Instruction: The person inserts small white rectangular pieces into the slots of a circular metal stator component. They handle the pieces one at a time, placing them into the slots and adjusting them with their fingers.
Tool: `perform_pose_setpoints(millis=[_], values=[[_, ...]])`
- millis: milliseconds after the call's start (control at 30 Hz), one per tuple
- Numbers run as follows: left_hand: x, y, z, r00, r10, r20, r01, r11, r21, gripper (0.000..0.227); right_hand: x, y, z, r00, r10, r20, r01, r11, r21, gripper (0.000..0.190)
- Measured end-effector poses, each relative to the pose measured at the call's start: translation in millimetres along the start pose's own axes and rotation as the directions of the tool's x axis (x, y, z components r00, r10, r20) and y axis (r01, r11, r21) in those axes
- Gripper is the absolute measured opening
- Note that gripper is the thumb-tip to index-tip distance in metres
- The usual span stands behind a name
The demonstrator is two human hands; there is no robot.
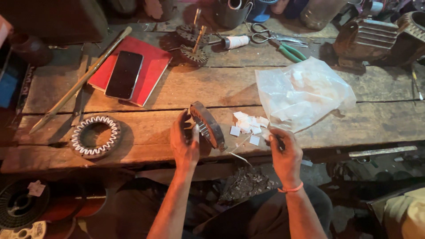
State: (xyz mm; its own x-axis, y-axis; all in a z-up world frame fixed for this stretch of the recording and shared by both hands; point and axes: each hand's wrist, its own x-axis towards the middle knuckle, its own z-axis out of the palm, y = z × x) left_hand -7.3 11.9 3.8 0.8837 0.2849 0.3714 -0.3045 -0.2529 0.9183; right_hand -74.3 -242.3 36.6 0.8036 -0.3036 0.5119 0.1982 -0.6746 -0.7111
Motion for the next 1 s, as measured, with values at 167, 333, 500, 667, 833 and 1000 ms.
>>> perform_pose_setpoints(millis=[167,333,500,667,833,1000], values=[[-2,31,-7,0.996,0.021,-0.082,-0.028,0.995,-0.093,0.050,-8,-13,1,0.981,0.125,0.146,-0.181,0.860,0.477,0.019],[-31,94,-45,0.894,0.447,0.026,-0.445,0.894,-0.061,0.043,-27,-41,-26,0.879,0.183,0.439,-0.455,0.594,0.663,0.017],[-50,138,-57,0.718,0.552,0.423,-0.460,0.833,-0.307,0.041,-44,-68,-19,0.608,0.187,0.772,-0.793,0.091,0.603,0.014],[-53,132,-54,0.800,0.489,0.347,-0.400,0.866,-0.300,0.029,-46,-79,-20,0.602,0.097,0.792,-0.797,0.132,0.589,0.021],[-63,118,-52,0.899,0.293,0.326,-0.201,0.937,-0.287,0.018,-52,-86,-19,0.776,0.168,0.608,-0.559,0.631,0.539,0.023],[-75,126,-41,0.923,-0.037,0.383,0.250,0.815,-0.523,0.011,-52,-101,-12,0.830,0.123,0.544,-0.494,0.616,0.614,0.027]])
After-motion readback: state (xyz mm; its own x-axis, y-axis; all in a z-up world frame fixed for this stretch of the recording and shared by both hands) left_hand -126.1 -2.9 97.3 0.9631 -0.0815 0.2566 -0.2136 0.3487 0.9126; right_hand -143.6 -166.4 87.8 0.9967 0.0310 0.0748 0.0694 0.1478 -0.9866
